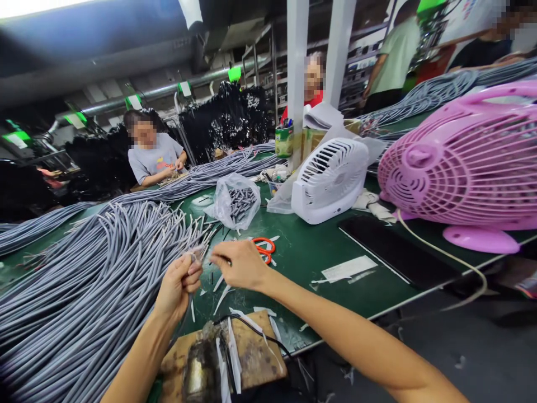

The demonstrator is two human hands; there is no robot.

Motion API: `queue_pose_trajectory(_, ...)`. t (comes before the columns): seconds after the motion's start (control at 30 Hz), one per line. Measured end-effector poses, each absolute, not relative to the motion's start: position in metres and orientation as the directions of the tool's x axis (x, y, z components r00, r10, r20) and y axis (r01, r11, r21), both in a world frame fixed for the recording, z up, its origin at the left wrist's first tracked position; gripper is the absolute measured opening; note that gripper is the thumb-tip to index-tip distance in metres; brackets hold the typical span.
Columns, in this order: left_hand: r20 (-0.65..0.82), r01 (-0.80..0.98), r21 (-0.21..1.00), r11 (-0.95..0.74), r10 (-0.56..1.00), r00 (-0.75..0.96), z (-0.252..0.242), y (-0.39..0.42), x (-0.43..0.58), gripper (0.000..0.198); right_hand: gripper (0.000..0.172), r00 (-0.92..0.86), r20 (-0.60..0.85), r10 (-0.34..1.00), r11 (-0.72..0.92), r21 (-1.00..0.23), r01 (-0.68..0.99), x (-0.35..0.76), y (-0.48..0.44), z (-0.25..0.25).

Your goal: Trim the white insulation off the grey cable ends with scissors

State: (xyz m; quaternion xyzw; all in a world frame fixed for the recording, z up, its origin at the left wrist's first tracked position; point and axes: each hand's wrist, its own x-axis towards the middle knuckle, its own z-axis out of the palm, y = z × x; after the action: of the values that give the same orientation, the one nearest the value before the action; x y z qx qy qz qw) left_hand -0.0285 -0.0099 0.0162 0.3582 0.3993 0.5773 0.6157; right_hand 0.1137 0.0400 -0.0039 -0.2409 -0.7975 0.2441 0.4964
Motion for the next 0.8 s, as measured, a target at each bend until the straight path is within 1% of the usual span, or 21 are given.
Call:
queue_pose_trajectory(0.03, -0.069, -0.422, 0.904, 0.062, 0.998, -0.002, 0.017, -0.009, -0.029, 0.048, 0.028, -0.326, 0.636, 0.700, 0.701, -0.699, 0.140, 0.115, 0.043, -0.002)
queue_pose_trajectory(0.07, -0.062, -0.416, 0.908, 0.050, 0.998, -0.016, 0.018, -0.009, -0.030, 0.048, 0.028, -0.271, 0.594, 0.757, 0.636, -0.765, 0.100, 0.117, 0.045, 0.000)
queue_pose_trajectory(0.1, -0.061, -0.406, 0.913, 0.046, 0.998, -0.025, 0.019, -0.009, -0.030, 0.048, 0.028, -0.245, 0.555, 0.795, 0.579, -0.814, 0.034, 0.119, 0.045, 0.002)
queue_pose_trajectory(0.17, -0.083, -0.377, 0.924, 0.069, 0.996, -0.021, 0.019, -0.010, -0.029, 0.047, 0.031, -0.263, 0.513, 0.817, 0.505, -0.857, -0.102, 0.120, 0.043, 0.006)
queue_pose_trajectory(0.23, -0.102, -0.336, 0.937, 0.096, 0.995, 0.002, 0.018, -0.012, -0.027, 0.047, 0.032, -0.290, 0.506, 0.812, 0.478, -0.862, -0.166, 0.119, 0.039, 0.009)
queue_pose_trajectory(0.37, -0.084, -0.249, 0.964, 0.095, 0.995, 0.056, 0.016, -0.015, -0.023, 0.043, 0.031, -0.272, 0.505, 0.819, 0.468, -0.862, -0.192, 0.117, 0.037, 0.009)
queue_pose_trajectory(0.53, -0.108, -0.135, 0.981, 0.139, 0.971, 0.215, 0.015, -0.017, -0.024, 0.040, 0.033, -0.277, 0.482, 0.831, 0.438, -0.874, -0.208, 0.118, 0.041, 0.007)
queue_pose_trajectory(0.6, -0.115, -0.042, 0.990, 0.133, 0.950, 0.291, 0.013, -0.019, -0.024, 0.039, 0.034, -0.286, 0.469, 0.835, 0.420, -0.881, -0.219, 0.117, 0.042, 0.005)
queue_pose_trajectory(0.7, -0.127, 0.138, 0.987, 0.079, 0.914, 0.386, 0.010, -0.022, -0.022, 0.038, 0.034, -0.286, 0.441, 0.851, 0.391, -0.894, -0.217, 0.116, 0.044, 0.004)
queue_pose_trajectory(0.77, -0.145, 0.208, 0.976, 0.066, 0.908, 0.392, 0.009, -0.023, -0.022, 0.030, 0.033, -0.275, 0.422, 0.864, 0.371, -0.902, -0.220, 0.115, 0.045, 0.005)
queue_pose_trajectory(0.8, -0.150, 0.206, 0.976, 0.077, 0.916, 0.371, 0.009, -0.022, -0.022, 0.027, 0.032, -0.275, 0.409, 0.870, 0.353, -0.906, -0.233, 0.116, 0.046, 0.005)
